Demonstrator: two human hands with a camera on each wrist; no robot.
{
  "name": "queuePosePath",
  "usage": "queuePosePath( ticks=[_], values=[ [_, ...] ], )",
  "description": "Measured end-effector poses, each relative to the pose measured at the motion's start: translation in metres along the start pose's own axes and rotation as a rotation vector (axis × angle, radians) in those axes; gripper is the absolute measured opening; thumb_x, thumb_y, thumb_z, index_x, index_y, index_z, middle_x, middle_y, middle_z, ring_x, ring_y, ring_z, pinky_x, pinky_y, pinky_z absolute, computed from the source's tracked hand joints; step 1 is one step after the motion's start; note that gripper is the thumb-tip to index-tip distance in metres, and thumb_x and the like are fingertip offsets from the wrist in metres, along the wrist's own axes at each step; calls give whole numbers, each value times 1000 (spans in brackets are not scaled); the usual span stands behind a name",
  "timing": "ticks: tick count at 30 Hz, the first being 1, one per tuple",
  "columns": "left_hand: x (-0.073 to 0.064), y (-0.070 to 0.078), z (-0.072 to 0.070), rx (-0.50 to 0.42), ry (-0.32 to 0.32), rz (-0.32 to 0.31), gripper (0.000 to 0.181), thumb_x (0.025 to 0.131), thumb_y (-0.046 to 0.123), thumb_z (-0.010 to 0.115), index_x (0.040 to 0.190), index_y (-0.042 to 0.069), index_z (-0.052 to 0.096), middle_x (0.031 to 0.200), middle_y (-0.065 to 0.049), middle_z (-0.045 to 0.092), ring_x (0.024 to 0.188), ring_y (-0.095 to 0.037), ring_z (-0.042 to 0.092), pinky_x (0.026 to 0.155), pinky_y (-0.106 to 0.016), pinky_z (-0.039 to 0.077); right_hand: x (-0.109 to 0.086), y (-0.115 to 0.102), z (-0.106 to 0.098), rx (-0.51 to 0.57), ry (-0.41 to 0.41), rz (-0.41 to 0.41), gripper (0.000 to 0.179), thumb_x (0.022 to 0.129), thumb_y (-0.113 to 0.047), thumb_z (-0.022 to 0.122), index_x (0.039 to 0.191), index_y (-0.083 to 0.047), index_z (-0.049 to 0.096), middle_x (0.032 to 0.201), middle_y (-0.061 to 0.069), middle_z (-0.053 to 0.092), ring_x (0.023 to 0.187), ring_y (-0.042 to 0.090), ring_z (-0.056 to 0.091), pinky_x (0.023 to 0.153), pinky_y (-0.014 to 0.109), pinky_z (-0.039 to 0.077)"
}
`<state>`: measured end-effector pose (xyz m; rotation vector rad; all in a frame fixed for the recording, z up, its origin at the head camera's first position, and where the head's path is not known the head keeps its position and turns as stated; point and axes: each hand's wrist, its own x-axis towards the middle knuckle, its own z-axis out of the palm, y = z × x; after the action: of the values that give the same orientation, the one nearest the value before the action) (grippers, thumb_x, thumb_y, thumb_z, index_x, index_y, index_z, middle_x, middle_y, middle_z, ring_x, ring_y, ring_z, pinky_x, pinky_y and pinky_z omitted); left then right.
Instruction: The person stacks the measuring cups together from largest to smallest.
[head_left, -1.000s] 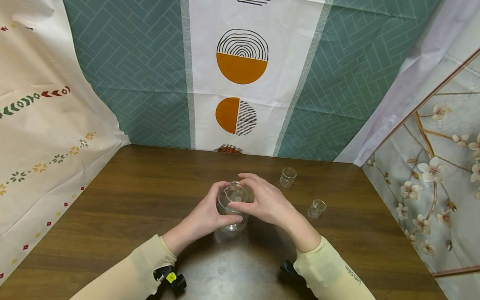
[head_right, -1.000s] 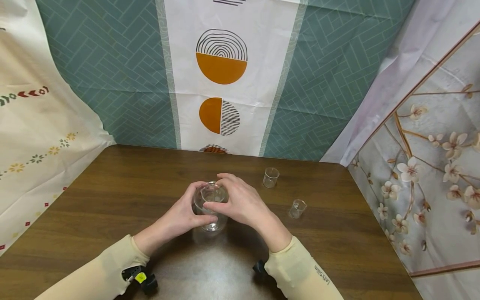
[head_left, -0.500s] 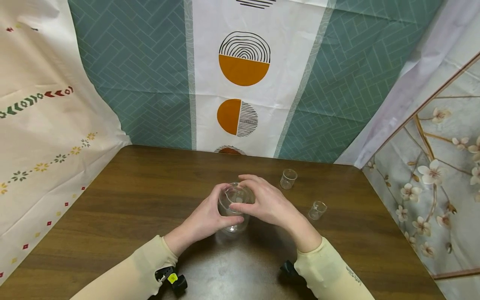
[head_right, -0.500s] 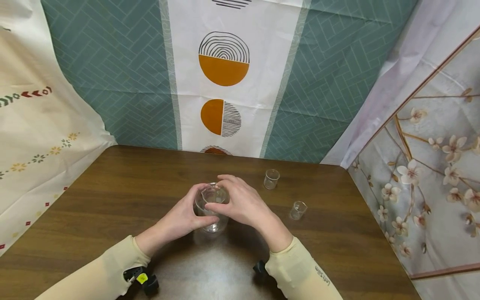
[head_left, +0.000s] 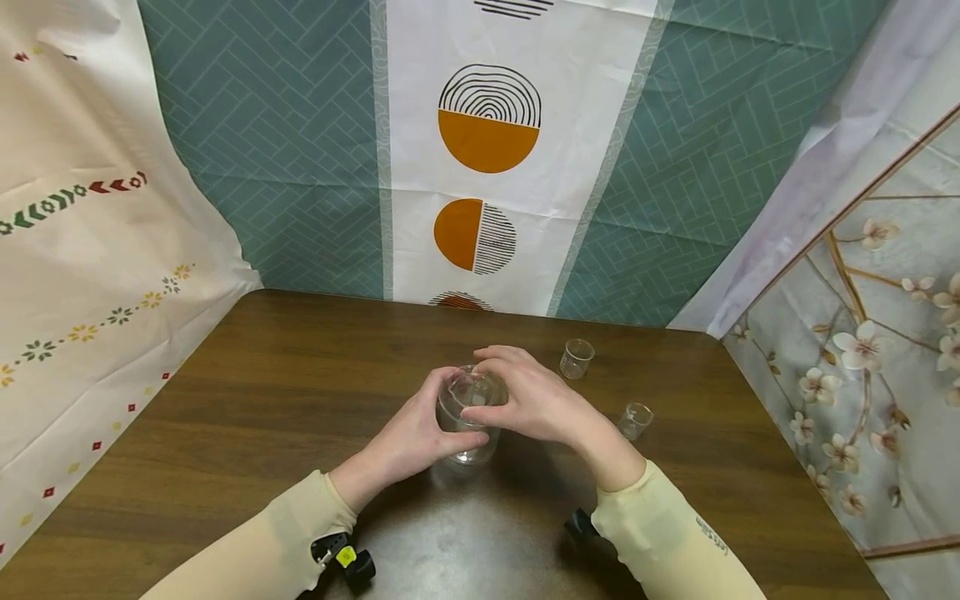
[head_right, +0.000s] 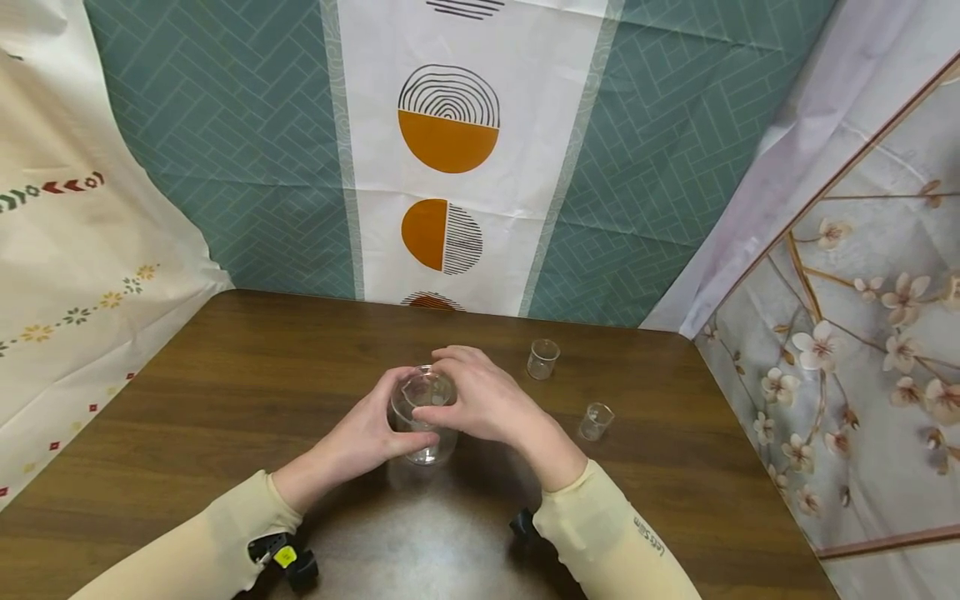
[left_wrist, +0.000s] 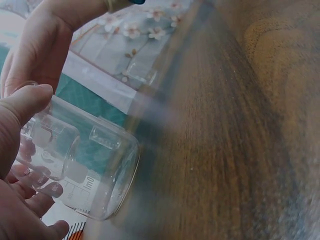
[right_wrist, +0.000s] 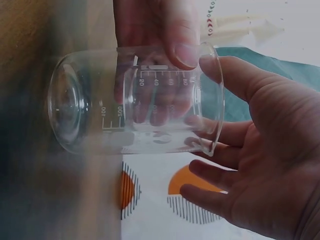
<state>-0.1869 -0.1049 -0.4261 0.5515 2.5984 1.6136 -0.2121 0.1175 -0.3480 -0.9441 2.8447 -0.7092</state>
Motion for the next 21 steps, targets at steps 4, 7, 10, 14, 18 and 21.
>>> queuePosePath(
  ticks=[4, 7, 10, 14, 18, 21],
  values=[
    [0, -1, -1, -5, -4, 1, 95, 85, 43, 98, 157, 18, 42, 147, 1, 60, 127, -19, 63, 109, -47, 51, 3, -3, -4, -38, -44, 2, 58, 96, -50, 84, 136, -9, 74, 164, 7, 54, 161, 30, 35, 125, 52, 39],
    [0, -2, 0, -10, -4, 13, 95, 86, 43, 97, 158, 16, 42, 147, -1, 60, 125, -19, 64, 106, -46, 52, 5, -4, -6, -48, -68, -8, 58, 97, -50, 84, 137, -9, 74, 163, 8, 56, 162, 31, 33, 126, 53, 37],
    [0, -3, 1, -11, -6, 18, 95, 86, 43, 97, 158, 15, 42, 148, -2, 60, 126, -20, 64, 107, -47, 52, 6, -4, -7, -42, -82, -18, 59, 96, -50, 85, 136, -8, 74, 161, 9, 57, 162, 32, 33, 126, 53, 36],
    [0, -2, 1, -5, -5, 13, 95, 86, 45, 97, 158, 16, 42, 153, 0, 58, 134, -21, 61, 114, -50, 47, 7, -4, -8, -30, -91, -26, 59, 96, -51, 85, 136, -9, 74, 160, 8, 58, 161, 32, 34, 126, 53, 37],
    [0, -2, 1, 1, 1, 9, 96, 85, 45, 97, 159, 16, 42, 156, 0, 56, 139, -23, 58, 116, -53, 45, 8, -4, -9, -29, -98, -34, 58, 96, -50, 85, 136, -9, 74, 157, 7, 60, 161, 30, 35, 125, 51, 38],
    [0, -1, 1, 2, 3, 11, 97, 85, 45, 97, 159, 16, 42, 156, -2, 56, 138, -24, 59, 116, -54, 46, 10, -6, -9, -42, -105, -39, 58, 96, -49, 86, 135, -9, 74, 154, 6, 63, 161, 30, 36, 126, 50, 37]
  ],
)
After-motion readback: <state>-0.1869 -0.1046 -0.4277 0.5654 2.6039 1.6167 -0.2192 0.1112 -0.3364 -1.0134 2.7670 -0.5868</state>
